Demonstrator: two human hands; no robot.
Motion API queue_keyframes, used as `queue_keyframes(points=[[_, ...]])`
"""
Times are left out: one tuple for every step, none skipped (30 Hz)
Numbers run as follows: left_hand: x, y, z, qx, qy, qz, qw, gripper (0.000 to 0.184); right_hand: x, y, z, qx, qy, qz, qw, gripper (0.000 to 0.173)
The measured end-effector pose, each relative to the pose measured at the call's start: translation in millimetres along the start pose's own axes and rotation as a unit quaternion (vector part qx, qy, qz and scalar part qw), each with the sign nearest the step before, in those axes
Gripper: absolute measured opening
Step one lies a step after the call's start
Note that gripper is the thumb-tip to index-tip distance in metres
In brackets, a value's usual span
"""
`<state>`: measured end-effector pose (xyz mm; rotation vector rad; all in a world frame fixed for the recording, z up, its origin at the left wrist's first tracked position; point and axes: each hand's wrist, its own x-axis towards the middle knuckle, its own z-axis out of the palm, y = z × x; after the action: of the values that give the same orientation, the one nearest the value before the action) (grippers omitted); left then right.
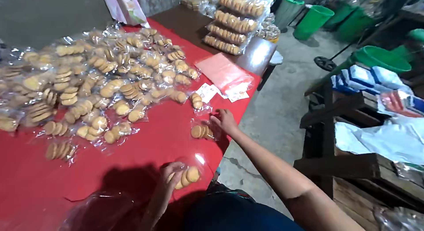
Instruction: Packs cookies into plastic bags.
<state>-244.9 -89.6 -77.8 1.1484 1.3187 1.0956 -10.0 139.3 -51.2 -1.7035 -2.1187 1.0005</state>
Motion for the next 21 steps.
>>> queue_keyframes(points=[[10, 2, 2, 0.024, 0.021, 0.019, 0.999, 0.040, 13, 10, 3, -0.010, -0.026, 0.042, 0.999, 0.063], [22, 5, 4, 0.041, 0.028, 0.040, 0.998, 0.033, 21, 15, 9, -0.008, -0.058, 0.055, 0.997, 0.062], [35, 5, 6, 0.048, 0.024, 0.065, 0.996, 0.032, 24, 11, 14, 0.009, -0.087, 0.044, 0.995, 0.053], [47, 3, 9, 0.038, 0.025, 0.087, 0.995, 0.032, 23, 2, 17, 0.040, -0.111, 0.019, 0.993, 0.041], [60, -1, 13, 0.023, 0.030, 0.103, 0.994, 0.032, 19, -5, 20, 0.082, -0.131, -0.019, 0.988, 0.030], [73, -4, 17, 0.011, 0.038, 0.118, 0.992, 0.033, 13, -11, 22, 0.135, -0.149, -0.070, 0.977, 0.024], [84, -6, 19, 0.004, 0.038, 0.130, 0.991, 0.035, 6, -14, 23, 0.189, -0.165, -0.125, 0.960, 0.020], [95, -8, 18, 0.014, 0.034, 0.140, 0.989, 0.039, 0, -16, 25, 0.240, -0.182, -0.168, 0.938, 0.018], [103, -9, 17, 0.039, 0.031, 0.148, 0.988, 0.042, -6, -14, 30, 0.296, -0.193, -0.196, 0.915, 0.017], [108, -9, 17, 0.070, 0.038, 0.155, 0.985, 0.045, -10, -9, 35, 0.353, -0.203, -0.203, 0.890, 0.019], [110, -10, 18, 0.088, 0.045, 0.161, 0.982, 0.044, -15, -3, 40, 0.406, -0.213, -0.190, 0.868, 0.027], [109, -12, 19, 0.090, 0.045, 0.159, 0.982, 0.042, -20, 3, 44, 0.441, -0.226, -0.170, 0.852, 0.042], [107, -13, 23, 0.076, 0.054, 0.137, 0.986, 0.041, -25, 6, 47, 0.452, -0.235, -0.154, 0.847, 0.064], [105, -13, 30, 0.051, 0.069, 0.109, 0.990, 0.039, -30, 7, 51, 0.445, -0.238, -0.144, 0.851, 0.081], [103, -9, 36, 0.021, 0.078, 0.086, 0.993, 0.035, -34, 6, 58, 0.428, -0.217, -0.146, 0.865, 0.090], [103, -5, 41, -0.006, 0.078, 0.070, 0.994, 0.033, -39, 3, 65, 0.402, -0.175, -0.152, 0.886, 0.088], [105, 1, 43, -0.027, 0.071, 0.062, 0.995, 0.036, -43, 1, 69, 0.374, -0.127, -0.156, 0.905, 0.081], [114, 7, 40, -0.036, 0.061, 0.067, 0.995, 0.041, -45, 0, 66, 0.350, -0.090, -0.158, 0.919, 0.076], [130, 18, 35, -0.018, 0.051, 0.079, 0.995, 0.052, -43, 4, 61, 0.320, -0.055, -0.173, 0.930, 0.071], [153, 34, 30, 0.033, 0.041, 0.102, 0.993, 0.056, -40, 12, 57, 0.281, -0.014, -0.206, 0.937, 0.065], [181, 52, 28, 0.110, 0.031, 0.128, 0.985, 0.049, -37, 25, 57, 0.235, 0.035, -0.251, 0.939, 0.057]])
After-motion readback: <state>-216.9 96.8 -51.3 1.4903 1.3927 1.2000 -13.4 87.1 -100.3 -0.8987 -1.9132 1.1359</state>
